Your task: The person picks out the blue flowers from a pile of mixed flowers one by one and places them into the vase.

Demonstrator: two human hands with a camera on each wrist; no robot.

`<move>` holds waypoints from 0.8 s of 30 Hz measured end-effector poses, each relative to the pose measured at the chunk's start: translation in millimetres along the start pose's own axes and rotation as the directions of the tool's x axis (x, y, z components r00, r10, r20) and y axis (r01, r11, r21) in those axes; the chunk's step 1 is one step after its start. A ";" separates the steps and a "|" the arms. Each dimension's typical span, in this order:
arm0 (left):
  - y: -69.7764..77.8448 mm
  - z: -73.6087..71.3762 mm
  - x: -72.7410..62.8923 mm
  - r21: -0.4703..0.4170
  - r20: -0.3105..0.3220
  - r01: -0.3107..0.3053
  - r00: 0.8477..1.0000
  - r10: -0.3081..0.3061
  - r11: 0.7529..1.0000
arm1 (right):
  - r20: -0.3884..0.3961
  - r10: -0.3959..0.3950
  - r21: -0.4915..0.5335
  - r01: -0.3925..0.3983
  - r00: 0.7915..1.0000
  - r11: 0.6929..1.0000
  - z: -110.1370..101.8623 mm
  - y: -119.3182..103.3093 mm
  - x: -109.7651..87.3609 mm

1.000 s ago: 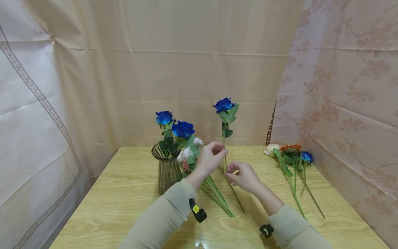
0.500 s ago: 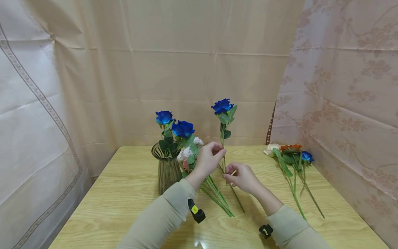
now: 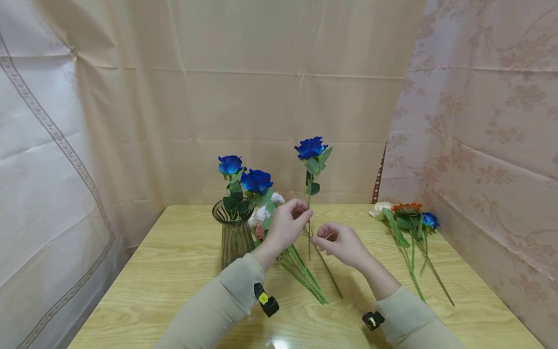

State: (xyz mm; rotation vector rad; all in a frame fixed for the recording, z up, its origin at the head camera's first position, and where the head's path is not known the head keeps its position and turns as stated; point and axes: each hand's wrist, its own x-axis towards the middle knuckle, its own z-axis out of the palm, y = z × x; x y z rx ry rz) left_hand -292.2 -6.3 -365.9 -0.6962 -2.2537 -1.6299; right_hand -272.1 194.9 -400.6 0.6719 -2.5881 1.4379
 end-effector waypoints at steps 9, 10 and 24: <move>8.9 -13.7 -11.8 0.027 0.021 -0.082 0.996 0.081 0.996 | -0.047 0.003 0.120 0.002 0.999 0.993 -7.9 -5.8 -1.6; 9.8 -15.1 -12.7 0.030 0.023 -0.084 0.996 0.083 0.996 | -0.050 0.004 0.133 0.003 0.999 0.991 -8.4 -5.6 -1.3; 20.9 -43.0 -26.1 0.029 -0.015 -0.118 0.993 0.118 0.993 | -0.039 0.019 0.328 -0.006 0.999 0.945 -5.0 -7.4 2.4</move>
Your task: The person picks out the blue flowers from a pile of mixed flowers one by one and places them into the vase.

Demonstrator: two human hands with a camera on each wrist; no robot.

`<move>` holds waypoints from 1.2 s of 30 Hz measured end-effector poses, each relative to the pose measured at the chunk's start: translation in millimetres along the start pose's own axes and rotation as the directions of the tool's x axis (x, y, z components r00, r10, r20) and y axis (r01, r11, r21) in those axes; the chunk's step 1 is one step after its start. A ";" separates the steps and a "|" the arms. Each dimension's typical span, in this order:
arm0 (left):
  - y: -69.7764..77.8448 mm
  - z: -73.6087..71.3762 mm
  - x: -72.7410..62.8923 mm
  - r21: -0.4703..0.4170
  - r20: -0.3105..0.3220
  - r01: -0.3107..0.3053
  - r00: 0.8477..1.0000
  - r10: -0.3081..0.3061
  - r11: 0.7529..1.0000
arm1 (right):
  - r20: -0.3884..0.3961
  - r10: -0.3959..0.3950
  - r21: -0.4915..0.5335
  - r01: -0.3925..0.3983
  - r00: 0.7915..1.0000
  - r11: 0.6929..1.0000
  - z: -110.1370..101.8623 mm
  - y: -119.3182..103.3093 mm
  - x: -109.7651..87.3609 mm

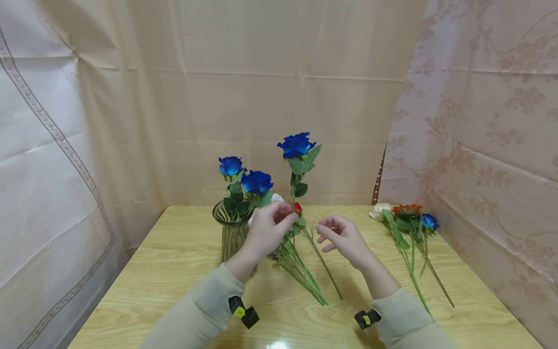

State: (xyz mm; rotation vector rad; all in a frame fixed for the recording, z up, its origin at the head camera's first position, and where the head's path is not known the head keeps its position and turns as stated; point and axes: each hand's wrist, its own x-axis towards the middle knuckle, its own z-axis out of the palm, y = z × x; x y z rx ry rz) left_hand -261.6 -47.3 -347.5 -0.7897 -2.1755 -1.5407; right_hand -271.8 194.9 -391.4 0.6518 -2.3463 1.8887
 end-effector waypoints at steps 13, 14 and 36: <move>6.5 -20.2 -5.6 -0.048 -0.050 -0.037 0.998 0.034 0.998 | 0.047 0.070 0.155 -0.077 0.996 0.985 12.4 0.3 7.4; 7.0 -21.2 -6.1 -0.055 -0.054 -0.030 0.998 0.027 0.998 | 0.053 0.070 0.166 -0.078 0.996 0.983 13.8 -0.2 7.8; 21.6 -62.5 -10.0 -0.015 -0.120 -0.071 0.990 0.069 0.997 | 0.114 0.079 0.272 -0.107 0.990 0.956 30.0 -8.3 14.6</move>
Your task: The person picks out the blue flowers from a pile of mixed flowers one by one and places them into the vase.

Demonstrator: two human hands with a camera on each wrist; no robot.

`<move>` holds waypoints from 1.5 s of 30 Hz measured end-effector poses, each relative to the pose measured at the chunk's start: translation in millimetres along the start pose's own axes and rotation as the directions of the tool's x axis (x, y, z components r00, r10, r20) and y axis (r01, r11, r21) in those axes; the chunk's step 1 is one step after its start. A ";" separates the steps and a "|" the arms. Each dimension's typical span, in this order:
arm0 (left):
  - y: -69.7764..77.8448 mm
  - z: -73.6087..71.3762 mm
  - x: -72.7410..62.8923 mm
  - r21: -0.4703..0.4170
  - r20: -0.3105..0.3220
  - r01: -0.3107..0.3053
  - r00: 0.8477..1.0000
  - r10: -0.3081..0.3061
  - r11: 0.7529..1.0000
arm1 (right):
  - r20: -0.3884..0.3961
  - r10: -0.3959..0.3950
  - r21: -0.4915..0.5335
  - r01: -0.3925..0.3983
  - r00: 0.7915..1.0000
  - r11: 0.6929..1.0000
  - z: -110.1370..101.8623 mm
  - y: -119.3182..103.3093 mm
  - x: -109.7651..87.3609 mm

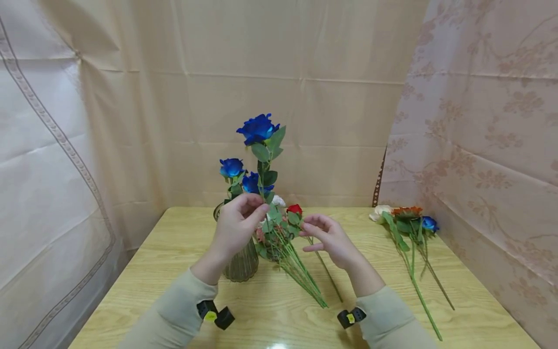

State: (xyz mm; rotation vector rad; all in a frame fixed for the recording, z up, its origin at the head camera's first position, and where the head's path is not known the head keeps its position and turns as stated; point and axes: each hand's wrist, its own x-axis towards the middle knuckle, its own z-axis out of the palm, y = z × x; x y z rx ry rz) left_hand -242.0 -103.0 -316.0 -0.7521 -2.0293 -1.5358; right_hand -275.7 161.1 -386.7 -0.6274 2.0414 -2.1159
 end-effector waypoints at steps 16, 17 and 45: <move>-2.3 -33.2 12.2 0.030 -0.096 0.001 0.995 0.002 1.000 | 0.029 -0.026 0.030 0.025 0.999 0.999 12.4 0.1 5.7; -1.9 -34.7 12.9 0.027 -0.100 0.006 0.995 -0.004 1.000 | 0.031 -0.027 0.029 0.026 0.999 0.999 13.2 -0.1 6.0; -2.4 -66.1 42.7 0.052 -0.233 0.025 0.972 -0.012 0.998 | 0.017 -0.008 0.094 0.007 1.000 0.996 27.7 -6.8 22.8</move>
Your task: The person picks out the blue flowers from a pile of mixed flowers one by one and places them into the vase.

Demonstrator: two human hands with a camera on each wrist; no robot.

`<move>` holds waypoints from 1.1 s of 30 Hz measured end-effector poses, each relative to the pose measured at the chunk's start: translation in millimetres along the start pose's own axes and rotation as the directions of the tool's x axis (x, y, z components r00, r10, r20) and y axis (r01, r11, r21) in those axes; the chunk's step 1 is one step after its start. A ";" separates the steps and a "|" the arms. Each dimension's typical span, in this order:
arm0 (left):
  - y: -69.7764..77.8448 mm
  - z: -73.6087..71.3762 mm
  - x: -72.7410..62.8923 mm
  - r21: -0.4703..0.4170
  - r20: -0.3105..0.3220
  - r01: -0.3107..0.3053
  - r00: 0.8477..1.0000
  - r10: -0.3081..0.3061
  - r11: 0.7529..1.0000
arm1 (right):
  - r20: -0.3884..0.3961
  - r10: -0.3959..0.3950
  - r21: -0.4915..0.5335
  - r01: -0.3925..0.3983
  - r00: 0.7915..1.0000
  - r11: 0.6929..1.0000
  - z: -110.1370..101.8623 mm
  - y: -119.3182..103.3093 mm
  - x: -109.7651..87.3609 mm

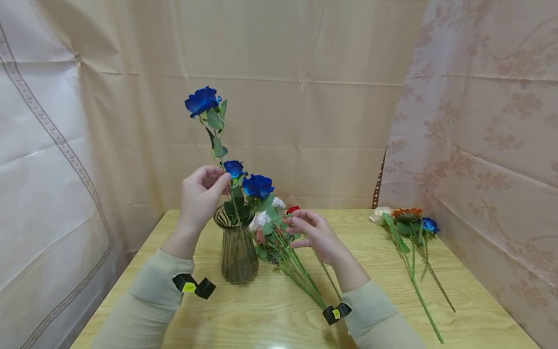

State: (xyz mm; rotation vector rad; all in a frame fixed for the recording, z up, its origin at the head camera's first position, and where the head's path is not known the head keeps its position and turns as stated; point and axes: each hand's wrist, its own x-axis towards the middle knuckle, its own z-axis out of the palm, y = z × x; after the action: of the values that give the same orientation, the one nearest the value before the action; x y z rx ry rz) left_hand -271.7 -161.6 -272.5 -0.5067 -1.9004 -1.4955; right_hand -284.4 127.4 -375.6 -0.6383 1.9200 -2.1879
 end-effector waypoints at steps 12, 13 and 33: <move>3.2 -2.5 15.6 -0.009 -0.007 0.000 1.000 0.000 1.000 | 0.008 -0.018 0.024 0.018 1.000 1.000 3.1 -9.5 9.4; 3.5 -2.8 16.9 -0.010 -0.008 -0.003 1.000 0.002 1.000 | 0.010 -0.021 0.024 0.021 1.000 0.999 3.3 -10.1 10.3; 9.8 -7.2 26.6 -0.018 -0.028 -0.027 0.999 0.026 0.999 | 0.015 -0.057 -0.041 0.058 0.998 0.997 5.4 -30.3 22.5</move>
State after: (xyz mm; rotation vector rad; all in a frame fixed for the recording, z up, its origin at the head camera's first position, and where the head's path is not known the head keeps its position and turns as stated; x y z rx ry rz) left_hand -282.3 -168.3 -246.1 -0.5150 -1.8534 -1.4970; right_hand -297.6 118.6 -340.9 -0.7227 1.9685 -2.1766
